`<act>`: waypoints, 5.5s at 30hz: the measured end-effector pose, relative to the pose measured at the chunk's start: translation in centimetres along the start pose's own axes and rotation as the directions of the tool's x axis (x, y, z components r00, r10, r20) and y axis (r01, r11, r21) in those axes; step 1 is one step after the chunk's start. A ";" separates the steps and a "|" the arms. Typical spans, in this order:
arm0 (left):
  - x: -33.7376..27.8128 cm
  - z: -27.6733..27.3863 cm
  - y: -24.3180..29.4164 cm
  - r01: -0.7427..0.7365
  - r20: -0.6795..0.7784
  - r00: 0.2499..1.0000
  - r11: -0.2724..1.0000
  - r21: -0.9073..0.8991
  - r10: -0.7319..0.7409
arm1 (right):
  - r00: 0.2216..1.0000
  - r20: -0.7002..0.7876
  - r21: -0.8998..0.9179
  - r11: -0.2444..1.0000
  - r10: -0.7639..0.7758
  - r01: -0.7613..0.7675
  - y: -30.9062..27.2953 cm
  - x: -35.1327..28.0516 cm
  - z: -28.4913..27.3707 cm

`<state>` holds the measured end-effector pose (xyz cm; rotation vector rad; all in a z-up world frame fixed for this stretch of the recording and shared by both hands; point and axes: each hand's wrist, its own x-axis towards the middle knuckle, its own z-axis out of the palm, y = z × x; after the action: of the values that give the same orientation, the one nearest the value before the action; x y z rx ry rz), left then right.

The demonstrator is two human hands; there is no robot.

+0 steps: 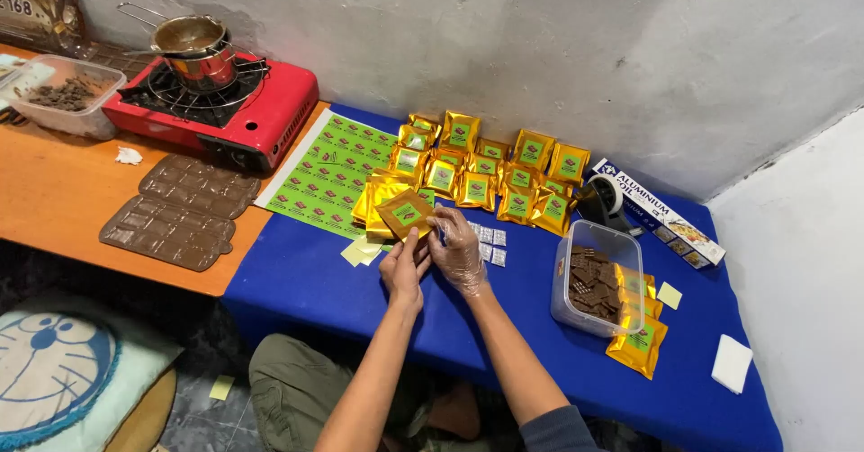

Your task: The person, wearing gloves, takes chocolate bars from a container and places them into individual gold foil wrappers, folding the edges of the foil to seal them.

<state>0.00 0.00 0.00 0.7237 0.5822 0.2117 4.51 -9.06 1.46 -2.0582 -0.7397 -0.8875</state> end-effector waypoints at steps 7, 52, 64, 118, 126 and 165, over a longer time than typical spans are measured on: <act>4.7 -1.8 -3.3 -0.013 -0.062 0.998 0.996 -0.084 0.008 | 0.986 -0.077 0.044 0.989 0.148 -0.145 -0.1 -0.4 0.2; 1.8 -1.4 -1.3 -0.196 0.106 0.980 0.886 0.420 0.167 | 0.714 -0.109 0.340 0.701 0.691 -0.626 0.2 -4.6 0.2; 0.5 -1.3 0.5 -0.246 0.115 0.969 0.840 0.484 0.218 | 0.813 -0.084 0.190 0.810 0.576 -0.555 -1.1 -3.7 -0.6; 0.3 -2.0 4.0 -0.187 0.118 0.982 0.794 0.579 0.145 | 0.951 -0.030 0.061 0.951 0.306 -0.304 -2.1 -4.1 -0.9; 2.3 -3.1 3.0 -0.145 0.089 0.989 0.820 0.554 0.116 | 0.979 -0.186 -0.392 0.920 -0.083 0.004 -2.2 -4.3 -0.3; -0.3 -2.3 3.3 -0.043 0.184 0.982 0.911 0.410 -0.036 | 0.975 -0.123 -0.408 0.905 -0.186 0.121 -0.9 -4.5 -3.6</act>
<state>-1.46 3.59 0.97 1.1435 0.4474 0.0187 -0.04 -12.41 0.00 -2.2653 -0.6821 -1.3719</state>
